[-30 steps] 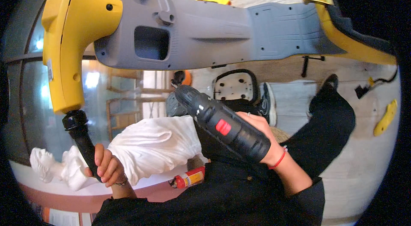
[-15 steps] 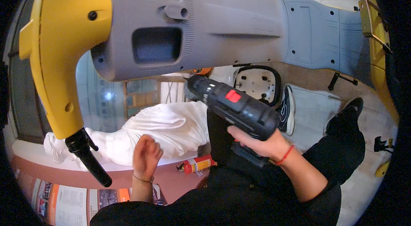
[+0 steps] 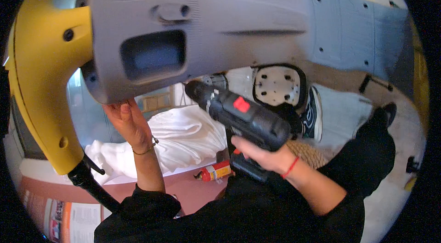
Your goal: Repairing or assembling components of a yellow electric scooter using a power drill.
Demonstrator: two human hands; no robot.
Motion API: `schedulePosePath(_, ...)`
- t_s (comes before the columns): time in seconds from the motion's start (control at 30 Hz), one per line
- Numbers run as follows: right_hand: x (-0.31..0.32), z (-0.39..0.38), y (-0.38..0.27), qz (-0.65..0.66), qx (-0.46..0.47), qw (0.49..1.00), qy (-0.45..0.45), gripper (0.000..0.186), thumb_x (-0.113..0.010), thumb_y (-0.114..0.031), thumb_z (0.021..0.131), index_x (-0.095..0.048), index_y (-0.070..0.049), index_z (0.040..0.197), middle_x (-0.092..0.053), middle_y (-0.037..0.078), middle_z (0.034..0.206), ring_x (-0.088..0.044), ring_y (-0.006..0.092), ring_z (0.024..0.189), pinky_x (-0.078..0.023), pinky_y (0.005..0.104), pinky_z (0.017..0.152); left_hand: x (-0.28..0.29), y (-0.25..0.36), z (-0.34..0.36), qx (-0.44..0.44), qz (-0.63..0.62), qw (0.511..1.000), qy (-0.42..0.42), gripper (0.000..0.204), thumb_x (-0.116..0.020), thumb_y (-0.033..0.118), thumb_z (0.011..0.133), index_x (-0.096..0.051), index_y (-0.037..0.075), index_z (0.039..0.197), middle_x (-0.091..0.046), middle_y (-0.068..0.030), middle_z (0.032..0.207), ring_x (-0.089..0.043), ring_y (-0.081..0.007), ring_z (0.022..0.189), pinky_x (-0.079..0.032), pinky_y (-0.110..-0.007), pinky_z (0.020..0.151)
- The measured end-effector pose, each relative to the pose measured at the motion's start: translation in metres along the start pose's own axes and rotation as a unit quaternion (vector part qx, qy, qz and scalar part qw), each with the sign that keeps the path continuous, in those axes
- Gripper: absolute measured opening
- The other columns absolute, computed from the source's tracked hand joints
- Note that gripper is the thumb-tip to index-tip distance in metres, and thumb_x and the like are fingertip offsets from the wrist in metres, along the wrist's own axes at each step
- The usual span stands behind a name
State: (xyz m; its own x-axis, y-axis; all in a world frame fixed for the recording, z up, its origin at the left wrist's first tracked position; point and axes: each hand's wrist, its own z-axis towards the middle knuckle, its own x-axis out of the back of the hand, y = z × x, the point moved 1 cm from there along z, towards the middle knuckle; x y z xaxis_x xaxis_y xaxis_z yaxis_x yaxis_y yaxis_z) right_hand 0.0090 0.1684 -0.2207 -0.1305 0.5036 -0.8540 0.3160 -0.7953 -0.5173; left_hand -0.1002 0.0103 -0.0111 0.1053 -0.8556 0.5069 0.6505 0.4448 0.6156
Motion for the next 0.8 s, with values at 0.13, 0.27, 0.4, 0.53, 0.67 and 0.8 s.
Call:
schedulePosePath(0.13,0.01,-0.013,-0.023,-0.219,0.088,0.97,-0.051,0.033,-0.07,-0.006,0.073,-0.06,-0.003,0.104,-0.065,0.007,0.089,-0.062,0.0188,0.083,-0.049,0.0317,0.078,-0.005,-0.002,0.011,-0.007,0.026,0.999,0.04,0.083,-0.08,0.02,0.069,-0.03,0.002,0.133,-0.044,-0.0088,0.125,-0.043,-0.0196,0.114,-0.032,-0.033,0.1)
schedulePosePath(0.27,-0.003,-0.025,-0.062,-0.196,0.13,0.969,-0.076,0.022,-0.06,0.0,0.078,-0.053,-0.001,0.1,-0.057,0.005,0.077,-0.053,0.0093,0.06,-0.044,0.023,0.053,-0.014,-0.004,0.011,0.006,0.007,0.996,0.09,0.091,-0.082,0.011,0.065,-0.024,0.002,0.136,-0.042,-0.0088,0.124,-0.043,-0.0187,0.112,-0.034,-0.032,0.098)
schedulePosePath(0.4,-0.01,-0.02,-0.097,-0.426,0.243,0.866,-0.096,0.03,-0.067,-0.011,0.075,-0.06,0.0,0.101,-0.066,0.008,0.089,-0.064,0.0223,0.079,-0.05,0.0302,0.072,-0.013,-0.01,0.012,0.008,0.022,0.999,0.043,0.097,-0.081,0.009,0.064,-0.018,0.002,0.137,-0.04,-0.0098,0.125,-0.043,-0.0186,0.112,-0.036,-0.033,0.097)
schedulePosePath(0.53,-0.034,-0.006,-0.128,-0.434,0.308,0.839,-0.118,0.028,-0.066,-0.019,0.076,-0.061,0.001,0.096,-0.064,0.008,0.087,-0.063,0.0227,0.073,-0.05,0.0264,0.068,-0.022,-0.036,0.003,0.015,-0.053,0.997,0.054,0.097,-0.082,0.01,0.063,-0.019,0.001,0.136,-0.039,-0.0107,0.126,-0.043,-0.0194,0.113,-0.036,-0.033,0.097)
schedulePosePath(0.67,-0.088,0.003,-0.163,-0.495,0.382,0.775,-0.096,0.032,-0.074,-0.012,0.066,-0.061,-0.001,0.094,-0.064,0.009,0.083,-0.062,0.0222,0.074,-0.049,0.0291,0.071,-0.032,-0.055,-0.001,-0.01,-0.096,0.99,0.099,0.091,-0.083,0.013,0.061,-0.027,0.0,0.13,-0.046,-0.0111,0.121,-0.049,-0.0193,0.108,-0.04,-0.033,0.093)
schedulePosePath(0.8,-0.092,0.015,-0.156,-0.409,0.261,0.872,-0.069,0.03,-0.072,-0.01,0.072,-0.063,-0.004,0.099,-0.066,0.008,0.089,-0.063,0.021,0.081,-0.049,0.0311,0.076,-0.048,-0.051,0.01,-0.086,-0.145,0.98,0.109,0.073,-0.082,0.014,0.063,-0.04,-0.002,0.12,-0.054,-0.0105,0.113,-0.057,-0.019,0.098,-0.046,-0.031,0.086)
